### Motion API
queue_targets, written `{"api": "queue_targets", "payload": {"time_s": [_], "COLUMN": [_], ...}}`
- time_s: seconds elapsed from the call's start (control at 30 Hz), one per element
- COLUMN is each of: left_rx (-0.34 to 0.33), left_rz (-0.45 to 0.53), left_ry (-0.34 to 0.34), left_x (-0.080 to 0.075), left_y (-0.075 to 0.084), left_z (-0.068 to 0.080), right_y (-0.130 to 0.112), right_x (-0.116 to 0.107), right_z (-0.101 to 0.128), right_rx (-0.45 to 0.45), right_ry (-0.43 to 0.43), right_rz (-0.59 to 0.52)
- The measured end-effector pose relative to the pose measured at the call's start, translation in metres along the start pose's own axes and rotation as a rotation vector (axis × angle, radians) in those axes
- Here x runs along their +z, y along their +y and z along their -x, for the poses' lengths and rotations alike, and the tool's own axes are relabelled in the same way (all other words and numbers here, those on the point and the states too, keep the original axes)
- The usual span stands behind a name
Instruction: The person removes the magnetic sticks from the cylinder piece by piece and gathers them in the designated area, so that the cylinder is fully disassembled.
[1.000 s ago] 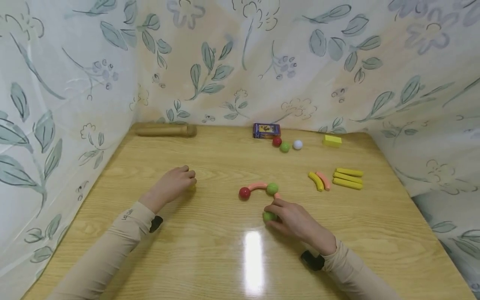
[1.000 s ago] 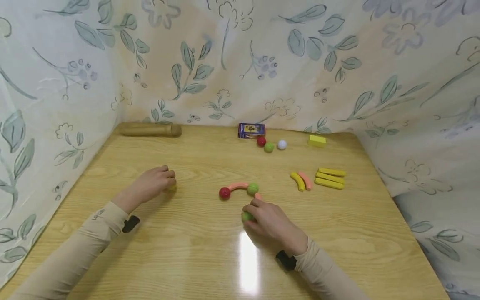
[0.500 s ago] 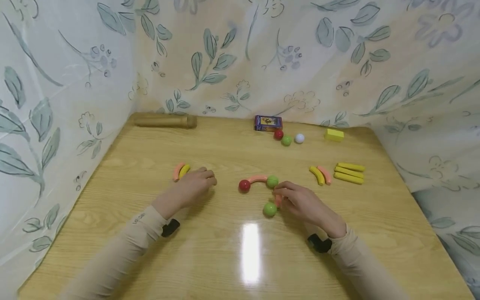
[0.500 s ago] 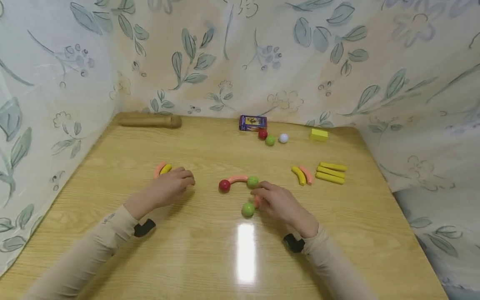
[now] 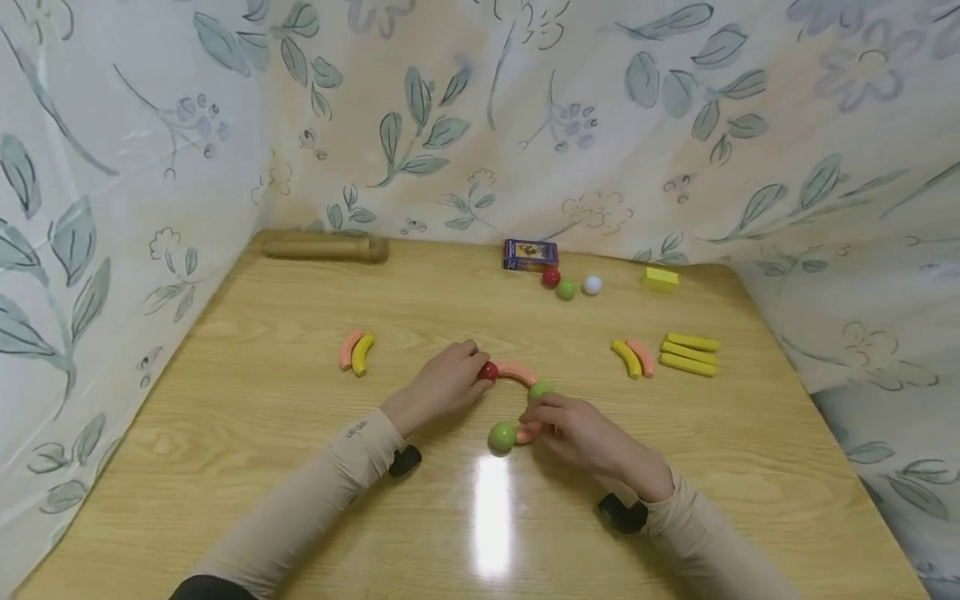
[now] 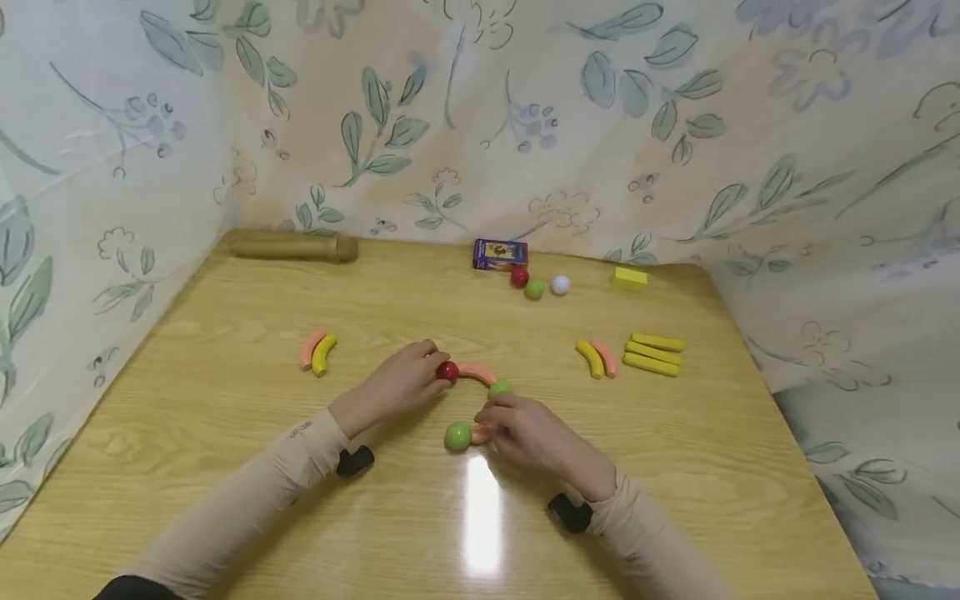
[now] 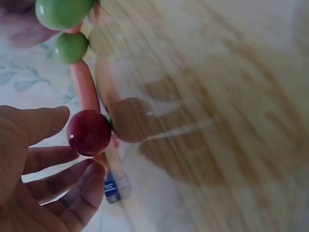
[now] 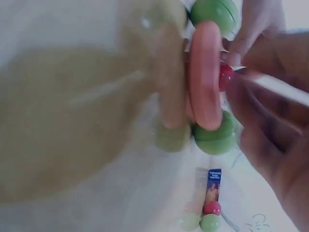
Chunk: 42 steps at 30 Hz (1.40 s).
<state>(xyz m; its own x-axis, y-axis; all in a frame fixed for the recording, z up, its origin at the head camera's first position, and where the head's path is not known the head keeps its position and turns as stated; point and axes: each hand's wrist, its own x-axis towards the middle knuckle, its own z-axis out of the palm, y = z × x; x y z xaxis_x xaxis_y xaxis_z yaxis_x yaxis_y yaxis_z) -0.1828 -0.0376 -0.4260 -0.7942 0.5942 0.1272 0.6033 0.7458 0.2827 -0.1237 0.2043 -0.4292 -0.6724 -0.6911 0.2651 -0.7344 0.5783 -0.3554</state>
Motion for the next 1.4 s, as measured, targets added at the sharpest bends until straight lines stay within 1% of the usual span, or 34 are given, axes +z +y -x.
{"api": "queue_targets", "payload": {"time_s": [0.07, 0.13, 0.2, 0.27, 0.4, 0.43, 0.5, 0.57, 0.63, 0.73, 0.8, 0.87, 0.97, 1.07, 1.17, 1.23, 1.3, 1.4], "left_rx": [0.005, 0.006, 0.007, 0.009, 0.029, 0.038, 0.061, 0.079, 0.084, 0.061, 0.047, 0.037, 0.031, -0.008, -0.087, -0.138, -0.179, -0.194], "left_rz": [0.005, 0.015, 0.032, 0.037, 0.036, 0.034, 0.027, 0.022, 0.009, -0.018, -0.023, -0.008, 0.029, 0.065, 0.094, 0.107, 0.107, 0.078], "left_ry": [-0.009, -0.012, -0.009, -0.011, -0.012, -0.011, -0.003, 0.005, 0.02, 0.032, 0.045, 0.053, 0.079, 0.099, 0.103, 0.096, 0.081, 0.066], "left_x": [0.002, 0.003, 0.004, 0.006, 0.009, 0.01, 0.01, 0.01, 0.009, 0.006, 0.003, -0.001, -0.006, -0.01, -0.01, -0.008, -0.004, 0.004], "left_y": [0.0, -0.001, -0.001, 0.0, 0.005, 0.007, 0.011, 0.014, 0.014, 0.012, 0.008, 0.004, -0.002, -0.011, -0.021, -0.027, -0.033, -0.039], "left_z": [-0.005, -0.009, -0.013, -0.016, -0.024, -0.025, -0.028, -0.031, -0.034, -0.039, -0.044, -0.055, -0.079, -0.107, -0.13, -0.139, -0.143, -0.145], "right_y": [0.001, 0.006, 0.012, 0.017, 0.021, 0.02, 0.02, 0.02, 0.02, 0.022, 0.024, 0.025, 0.025, 0.023, 0.02, 0.017, 0.015, 0.013], "right_x": [-0.005, -0.009, -0.01, -0.008, 0.0, 0.002, 0.004, 0.005, 0.004, 0.001, -0.001, -0.003, -0.005, -0.004, 0.002, 0.007, 0.012, 0.018], "right_z": [-0.004, -0.011, -0.019, -0.027, -0.04, -0.042, -0.044, -0.044, -0.043, -0.039, -0.036, -0.034, -0.033, -0.036, -0.04, -0.042, -0.043, -0.043], "right_rx": [0.094, 0.198, 0.298, 0.389, 0.525, 0.552, 0.583, 0.602, 0.623, 0.635, 0.631, 0.61, 0.57, 0.542, 0.528, 0.522, 0.519, 0.512], "right_ry": [0.07, 0.13, 0.148, 0.107, -0.001, -0.015, -0.012, 0.003, 0.033, 0.077, 0.1, 0.117, 0.121, 0.122, 0.124, 0.121, 0.108, 0.099], "right_rz": [0.038, 0.099, 0.163, 0.211, 0.277, 0.298, 0.34, 0.389, 0.416, 0.444, 0.457, 0.46, 0.463, 0.47, 0.479, 0.481, 0.471, 0.463]}}
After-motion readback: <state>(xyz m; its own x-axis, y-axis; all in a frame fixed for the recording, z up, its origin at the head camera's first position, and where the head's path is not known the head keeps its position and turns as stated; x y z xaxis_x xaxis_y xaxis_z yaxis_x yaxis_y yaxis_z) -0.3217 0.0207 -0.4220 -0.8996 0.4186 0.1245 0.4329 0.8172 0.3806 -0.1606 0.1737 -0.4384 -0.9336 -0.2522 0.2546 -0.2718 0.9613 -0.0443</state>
